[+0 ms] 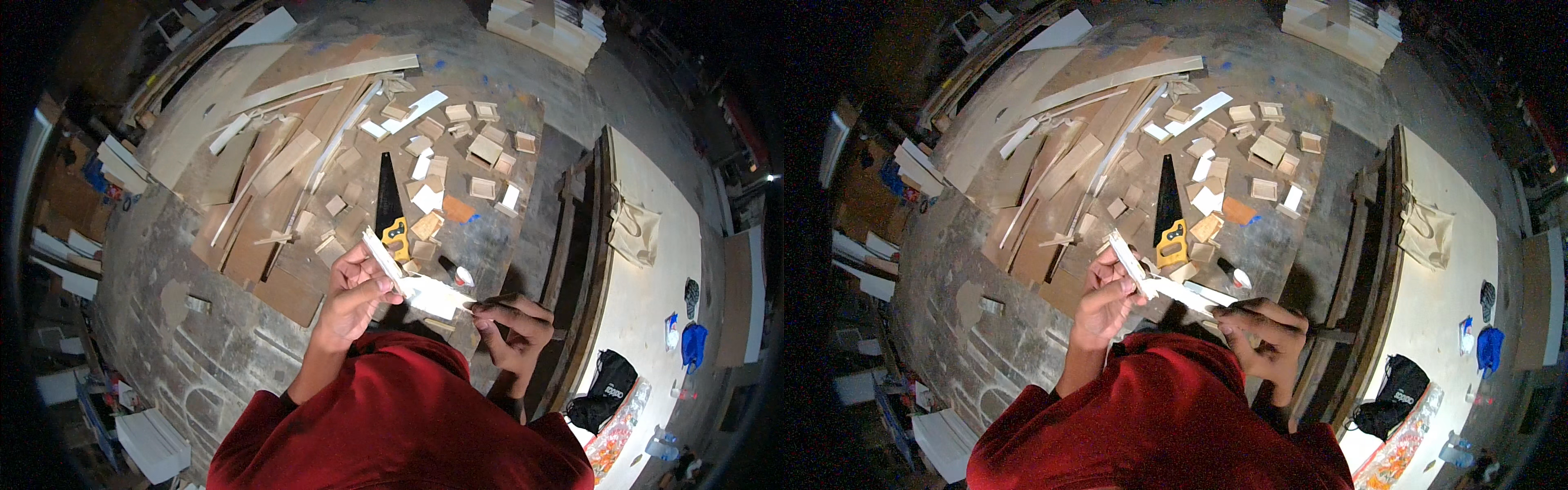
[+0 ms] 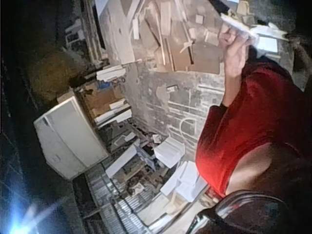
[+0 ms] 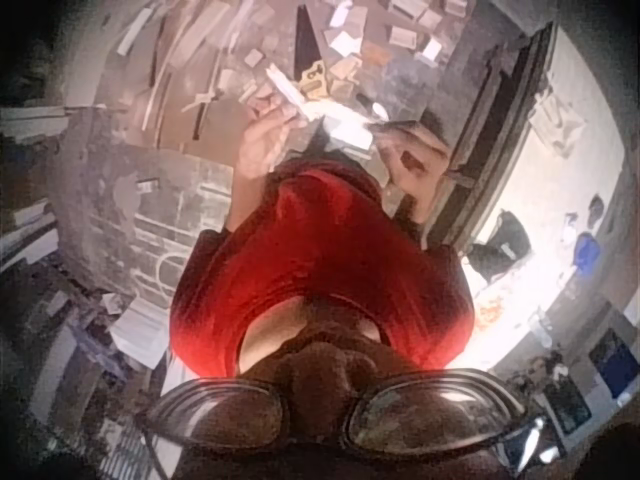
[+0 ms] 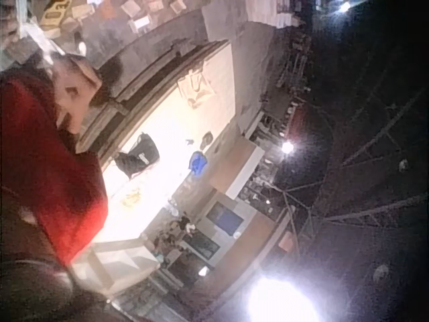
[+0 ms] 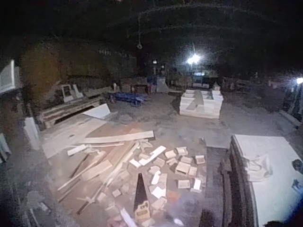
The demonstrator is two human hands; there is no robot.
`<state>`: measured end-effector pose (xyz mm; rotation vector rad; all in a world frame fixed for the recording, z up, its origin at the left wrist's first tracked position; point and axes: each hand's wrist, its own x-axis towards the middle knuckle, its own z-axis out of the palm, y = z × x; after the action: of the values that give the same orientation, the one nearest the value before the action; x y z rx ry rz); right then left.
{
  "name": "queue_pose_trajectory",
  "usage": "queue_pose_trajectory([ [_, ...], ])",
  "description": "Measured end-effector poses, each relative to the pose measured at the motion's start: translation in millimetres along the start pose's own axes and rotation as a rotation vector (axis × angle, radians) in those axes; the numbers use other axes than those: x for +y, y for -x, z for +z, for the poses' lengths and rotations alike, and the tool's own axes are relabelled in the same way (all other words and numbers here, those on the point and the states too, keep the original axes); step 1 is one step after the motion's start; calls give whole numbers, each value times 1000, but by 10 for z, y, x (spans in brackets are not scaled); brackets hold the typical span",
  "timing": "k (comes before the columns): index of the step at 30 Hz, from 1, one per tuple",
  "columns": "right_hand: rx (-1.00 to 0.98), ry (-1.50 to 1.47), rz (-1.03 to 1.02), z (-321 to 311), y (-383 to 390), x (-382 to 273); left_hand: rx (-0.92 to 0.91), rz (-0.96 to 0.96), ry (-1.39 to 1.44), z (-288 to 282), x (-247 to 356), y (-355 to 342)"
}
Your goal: The person joins two small rectangular wooden pieces together at their centers, applying glue from a bottle and holding them in place until they form a cross.
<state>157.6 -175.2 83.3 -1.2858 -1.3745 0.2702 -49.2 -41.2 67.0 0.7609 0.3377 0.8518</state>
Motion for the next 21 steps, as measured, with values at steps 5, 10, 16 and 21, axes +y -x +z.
queue_pose_trajectory([
  [5, 75, -147, 93, 3, 49, 76, 54, 37, 6, -24, 4, 35],
  [10, 31, -322, 224, 114, 69, 135, 87, 40, -19, -14, -10, 108],
  [16, 58, -548, 319, 190, 144, 157, 113, 86, 7, -66, -8, 240],
  [21, -44, -666, 413, 316, 109, 186, 126, 105, 8, -111, -11, 353],
])
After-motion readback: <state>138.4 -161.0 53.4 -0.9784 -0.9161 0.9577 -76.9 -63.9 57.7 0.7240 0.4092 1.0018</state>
